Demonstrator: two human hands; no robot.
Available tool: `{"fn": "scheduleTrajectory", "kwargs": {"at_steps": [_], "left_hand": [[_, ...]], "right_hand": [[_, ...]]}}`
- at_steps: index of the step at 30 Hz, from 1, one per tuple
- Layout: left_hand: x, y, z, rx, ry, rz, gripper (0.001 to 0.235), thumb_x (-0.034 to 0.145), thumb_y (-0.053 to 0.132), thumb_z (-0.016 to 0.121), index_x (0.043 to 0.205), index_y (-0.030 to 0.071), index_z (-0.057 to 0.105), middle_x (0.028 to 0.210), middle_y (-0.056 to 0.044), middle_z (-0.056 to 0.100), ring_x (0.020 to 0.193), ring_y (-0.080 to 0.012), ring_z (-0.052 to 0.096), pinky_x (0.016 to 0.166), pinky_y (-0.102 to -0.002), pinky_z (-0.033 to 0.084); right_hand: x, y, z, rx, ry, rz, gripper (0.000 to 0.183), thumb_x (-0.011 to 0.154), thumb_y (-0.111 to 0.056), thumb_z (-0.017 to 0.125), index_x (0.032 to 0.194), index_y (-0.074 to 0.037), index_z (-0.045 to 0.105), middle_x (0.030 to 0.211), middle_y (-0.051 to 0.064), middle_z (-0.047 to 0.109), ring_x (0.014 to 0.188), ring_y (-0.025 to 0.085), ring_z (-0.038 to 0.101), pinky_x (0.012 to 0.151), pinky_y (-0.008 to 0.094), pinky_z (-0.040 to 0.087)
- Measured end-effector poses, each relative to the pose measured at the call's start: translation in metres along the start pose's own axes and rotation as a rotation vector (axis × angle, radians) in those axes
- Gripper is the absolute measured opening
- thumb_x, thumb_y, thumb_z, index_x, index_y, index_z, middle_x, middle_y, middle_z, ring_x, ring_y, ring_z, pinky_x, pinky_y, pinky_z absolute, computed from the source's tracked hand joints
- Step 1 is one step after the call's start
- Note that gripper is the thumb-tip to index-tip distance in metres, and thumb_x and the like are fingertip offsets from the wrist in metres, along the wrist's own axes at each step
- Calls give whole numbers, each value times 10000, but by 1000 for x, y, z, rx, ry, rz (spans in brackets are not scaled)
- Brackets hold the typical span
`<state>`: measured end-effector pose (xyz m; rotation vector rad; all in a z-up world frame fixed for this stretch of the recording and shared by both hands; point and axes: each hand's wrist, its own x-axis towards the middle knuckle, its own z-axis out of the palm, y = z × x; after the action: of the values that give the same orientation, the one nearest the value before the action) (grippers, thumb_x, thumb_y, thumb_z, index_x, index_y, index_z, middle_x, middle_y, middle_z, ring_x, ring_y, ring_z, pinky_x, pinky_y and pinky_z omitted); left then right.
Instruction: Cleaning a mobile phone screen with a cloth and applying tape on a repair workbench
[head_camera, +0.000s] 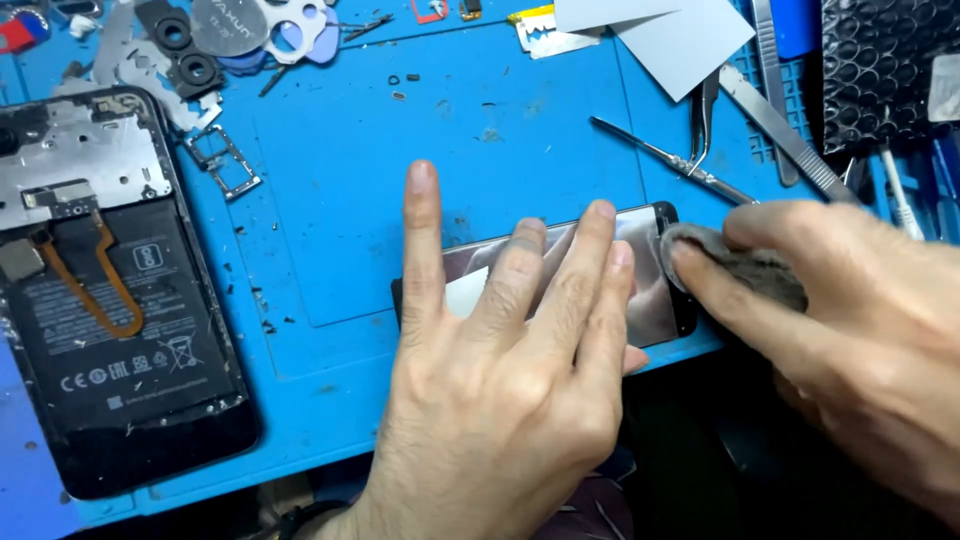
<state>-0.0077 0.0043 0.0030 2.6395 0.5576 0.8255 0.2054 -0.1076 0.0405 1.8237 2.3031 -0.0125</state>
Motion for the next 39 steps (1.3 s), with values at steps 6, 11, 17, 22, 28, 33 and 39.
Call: {"fn": "scheduleTrajectory", "kwargs": {"at_steps": [6, 11, 17, 22, 28, 33, 39], "left_hand": [[-1, 1, 0, 51, -13, 21, 400, 1022, 326, 847, 1214, -20, 788, 1341, -201, 741, 1135, -390, 681, 1126, -878, 272], [-2, -1, 1, 38, -18, 41, 531, 937, 348, 901, 1253, -53, 755, 1360, -218, 715, 1148, -401, 674, 1117, -888, 275], [-3, -2, 2, 23, -20, 30, 538, 939, 354, 880, 1270, -50, 748, 1375, -223, 710, 1166, -399, 678, 1133, -878, 272], [-4, 0, 1, 30, -17, 30, 514, 963, 334, 877, 1268, -61, 751, 1372, -226, 716, 1168, -400, 684, 1131, -876, 277], [-1, -2, 4, 1, 1, 36, 532, 925, 344, 916, 1239, -55, 755, 1348, -217, 725, 1135, -401, 683, 1109, -894, 279], [1, -3, 2, -7, -12, 0, 406, 1055, 302, 766, 1248, -56, 758, 1361, -225, 725, 1141, -418, 693, 1124, -885, 259], [2, -1, 8, -28, 25, -15, 330, 1084, 271, 735, 1204, -35, 771, 1325, -197, 729, 1112, -395, 693, 1098, -898, 285]], "right_hand": [[3, 0, 2, -422, 46, -48, 483, 1024, -31, 469, 1480, 58, 603, 1386, 154, 609, 1298, 171, 643, 953, 224, 585], [14, -9, -10, -286, 84, 98, 477, 989, -76, 574, 1448, -152, 679, 1283, 83, 617, 940, 223, 729, 675, 331, 582], [-7, -2, 1, 6, 66, 38, 523, 900, 37, 575, 1416, -34, 629, 1324, 172, 562, 1131, 299, 666, 952, 395, 575], [0, -4, -2, -142, 12, 60, 539, 940, -2, 511, 1476, -15, 570, 1375, 122, 547, 1152, 203, 639, 895, 275, 540], [7, -6, -6, -109, 105, 89, 506, 937, 21, 564, 1418, -92, 677, 1289, 143, 615, 1010, 268, 717, 711, 400, 584], [-8, 1, 0, 6, -7, -17, 604, 866, 132, 476, 1466, 85, 514, 1375, 201, 474, 1279, 242, 571, 1138, 295, 451], [4, 8, -1, -166, -5, -23, 598, 911, -12, 490, 1505, 35, 541, 1405, 213, 507, 1249, 277, 623, 1015, 347, 558]]}}
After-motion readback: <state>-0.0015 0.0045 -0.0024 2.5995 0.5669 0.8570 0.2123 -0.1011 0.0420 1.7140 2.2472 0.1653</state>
